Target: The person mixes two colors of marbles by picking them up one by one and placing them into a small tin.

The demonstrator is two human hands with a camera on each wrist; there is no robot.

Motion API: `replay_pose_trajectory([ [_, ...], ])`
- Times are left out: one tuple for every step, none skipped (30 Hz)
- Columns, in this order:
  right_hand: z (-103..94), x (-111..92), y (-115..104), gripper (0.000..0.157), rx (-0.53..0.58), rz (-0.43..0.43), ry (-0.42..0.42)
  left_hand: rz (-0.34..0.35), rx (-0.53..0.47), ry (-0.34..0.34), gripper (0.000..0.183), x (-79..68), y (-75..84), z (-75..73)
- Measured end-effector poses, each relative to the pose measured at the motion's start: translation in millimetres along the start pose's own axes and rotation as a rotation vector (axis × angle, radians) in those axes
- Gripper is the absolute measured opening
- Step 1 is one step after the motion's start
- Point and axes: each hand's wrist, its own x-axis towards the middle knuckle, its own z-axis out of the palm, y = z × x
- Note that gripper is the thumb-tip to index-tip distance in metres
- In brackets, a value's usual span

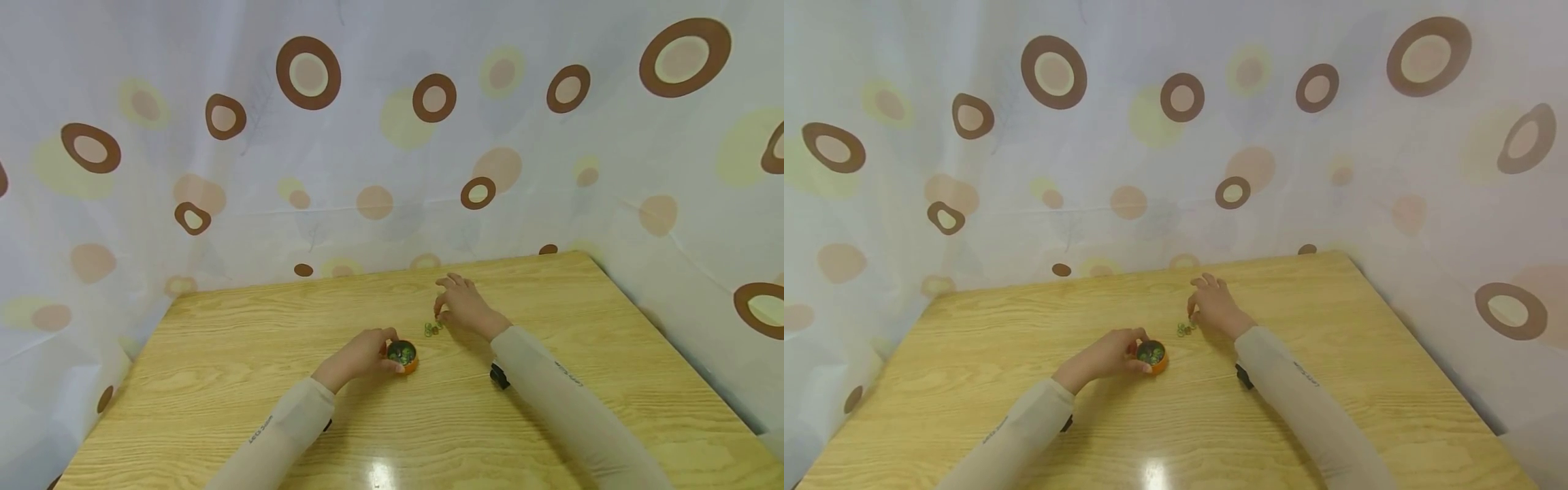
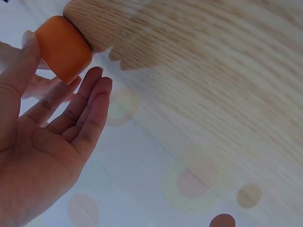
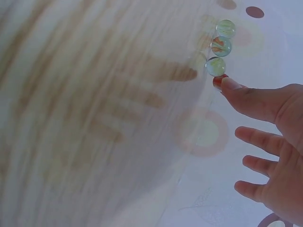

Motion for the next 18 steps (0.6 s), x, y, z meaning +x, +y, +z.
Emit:
replay_pose_trajectory([
  [-0.6, -1, 0, 0.006, 0.007, 0.002, 0.003, 0.001, -0.002, -0.001, 0.045, -0.6, 0.8, -0.2],
  [-1.1, -2, 0, 0.006, 0.016, 0.004, 0.005, 0.002, -0.005, 0.0, 0.045, -1.2, 1.7, -0.5],
  [-1.4, -3, 0, 0.006, 0.021, 0.005, 0.005, 0.003, -0.008, 0.0, 0.045, -1.8, 2.5, -0.9],
  [-2.2, -3, 1, 0.006, 0.029, 0.008, 0.005, 0.003, -0.01, 0.0, 0.045, -2.1, 3.2, -1.6],
  [-2.6, -3, 2, 0.007, 0.034, 0.008, 0.006, 0.003, -0.01, 0.001, 0.045, -2.4, 3.8, -2.0],
  [-3.1, -3, 2, 0.008, 0.044, 0.01, 0.005, 0.002, -0.008, 0.0, 0.045, -2.6, 4.2, -2.3],
  [-3.8, -4, 2, 0.008, 0.054, 0.01, 0.006, 0.001, -0.006, -0.001, 0.045, -2.7, 4.5, -2.4],
  [-4.6, -5, 2, 0.008, 0.062, 0.006, 0.012, 0.001, -0.003, -0.002, 0.045, -2.7, 4.8, -2.5],
  [-5.3, -6, 2, 0.008, 0.074, 0.005, 0.017, 0.001, 0.001, -0.003, 0.045, -2.6, 4.7, -2.4],
  [-6.2, -7, 2, 0.008, 0.086, -0.001, 0.026, 0.002, 0.003, -0.003, 0.045, -2.5, 4.8, -2.3],
  [-7.2, -8, 1, 0.008, 0.095, -0.017, 0.049, 0.003, 0.005, -0.002, 0.045, -2.4, 4.7, -2.2],
  [-8.4, -9, -1, 0.007, 0.111, -0.025, 0.062, 0.002, 0.003, -0.002, 0.045, -2.3, 4.9, -2.4],
  [-9.7, -10, -3, 0.007, 0.127, -0.032, 0.071, 0.003, 0.002, -0.003, 0.045, -2.2, 4.9, -2.3],
  [-10.7, -11, -5, 0.006, 0.137, -0.042, 0.081, 0.005, 0.0, -0.003, 0.045, -2.1, 4.9, -2.3],
  [-11.6, -12, -7, 0.006, 0.15, -0.048, 0.086, 0.006, 0.0, -0.004, 0.045, -1.9, 4.8, -2.3],
  [-12.0, -12, -10, 0.006, 0.159, -0.055, 0.087, 0.004, -0.001, -0.005, 0.045, -2.0, 4.6, -2.0],
  [-12.4, -13, -14, 0.007, 0.167, -0.059, 0.086, 0.004, -0.004, -0.006, 0.045, -2.1, 4.3, -1.7],
  [-12.8, -13, -17, 0.008, 0.176, -0.056, 0.074, 0.0, -0.006, -0.008, 0.046, -2.2, 4.1, -1.6],
])
